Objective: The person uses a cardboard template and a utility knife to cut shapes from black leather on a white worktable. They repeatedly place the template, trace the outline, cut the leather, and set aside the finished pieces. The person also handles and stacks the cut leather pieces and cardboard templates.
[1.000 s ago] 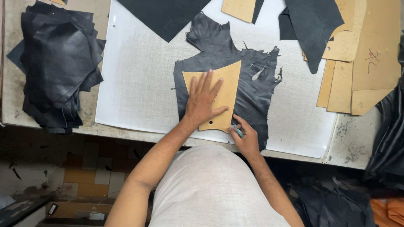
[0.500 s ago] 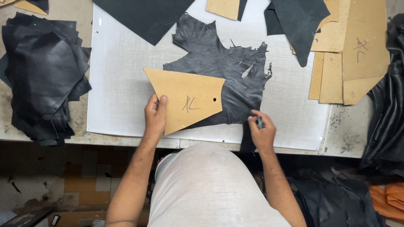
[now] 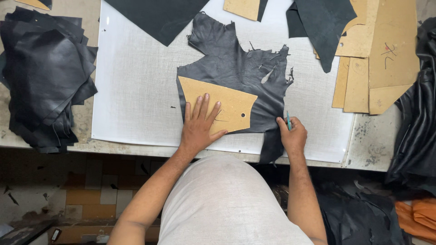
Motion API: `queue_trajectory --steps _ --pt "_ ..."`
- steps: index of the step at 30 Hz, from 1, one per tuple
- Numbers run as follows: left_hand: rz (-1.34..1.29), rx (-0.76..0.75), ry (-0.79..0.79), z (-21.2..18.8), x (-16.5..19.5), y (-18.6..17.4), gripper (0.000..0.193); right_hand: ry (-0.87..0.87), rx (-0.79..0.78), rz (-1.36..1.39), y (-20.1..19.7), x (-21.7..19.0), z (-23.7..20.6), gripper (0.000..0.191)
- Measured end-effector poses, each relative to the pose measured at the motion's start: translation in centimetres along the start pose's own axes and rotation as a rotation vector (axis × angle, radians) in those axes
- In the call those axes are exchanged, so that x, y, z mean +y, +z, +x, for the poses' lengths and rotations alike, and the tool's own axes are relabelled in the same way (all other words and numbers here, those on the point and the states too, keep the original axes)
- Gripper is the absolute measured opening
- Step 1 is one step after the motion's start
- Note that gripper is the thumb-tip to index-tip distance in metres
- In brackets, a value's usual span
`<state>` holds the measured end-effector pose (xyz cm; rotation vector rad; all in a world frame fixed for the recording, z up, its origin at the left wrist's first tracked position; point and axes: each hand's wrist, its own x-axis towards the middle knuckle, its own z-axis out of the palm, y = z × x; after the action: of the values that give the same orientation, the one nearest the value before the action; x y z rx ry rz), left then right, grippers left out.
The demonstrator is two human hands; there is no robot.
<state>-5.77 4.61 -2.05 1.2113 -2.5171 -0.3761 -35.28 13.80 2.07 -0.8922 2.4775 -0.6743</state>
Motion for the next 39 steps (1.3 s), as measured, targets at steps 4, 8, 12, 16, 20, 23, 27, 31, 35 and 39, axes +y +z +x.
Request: queue_trajectory --steps 4,8,12,16,20,23,27,31,35,39 --pt "-0.004 0.014 0.028 -0.7 -0.4 0.0 0.097 -0.236 0.203 0.024 0.4 0.5 -0.5 0.019" --pt "0.017 -0.007 0.049 -0.9 -0.1 -0.6 0.098 -0.422 -0.031 0.02 2.1 -0.2 -3.7 0.024" --pt "-0.024 -0.01 0.059 0.0 -0.7 -1.3 0.097 -0.555 -0.12 0.083 4.5 -1.5 -6.6 0.045" --pt "-0.102 0.052 0.094 -0.8 -2.6 -1.6 0.079 -0.491 -0.128 0.091 4.7 -2.0 -7.1 0.038" --pt "-0.193 0.212 0.04 -5.6 -4.0 -1.4 0.055 -0.523 -0.124 0.103 4.7 -2.1 -6.9 0.032" --pt "-0.166 0.277 -0.053 -9.1 -4.3 -0.7 0.033 -0.553 -0.103 0.08 5.1 -2.2 -7.0 0.029" --pt "-0.201 0.341 -0.115 -11.0 -4.3 -0.1 0.015 -0.527 -0.101 0.069 5.6 -2.1 -7.3 0.029" --pt "-0.146 0.352 -0.092 -11.0 -4.4 -0.8 0.016 -0.565 -0.094 0.092 6.0 -1.8 -7.2 0.029" --pt "-0.113 0.283 -0.043 -11.2 -5.1 -1.6 0.021 -0.545 -0.111 0.138 6.3 -1.1 -6.8 0.029" --pt "-0.43 0.398 -0.13 -11.9 -6.0 -1.5 0.029 -0.54 -0.112 0.164 6.8 -0.4 -6.9 0.028"
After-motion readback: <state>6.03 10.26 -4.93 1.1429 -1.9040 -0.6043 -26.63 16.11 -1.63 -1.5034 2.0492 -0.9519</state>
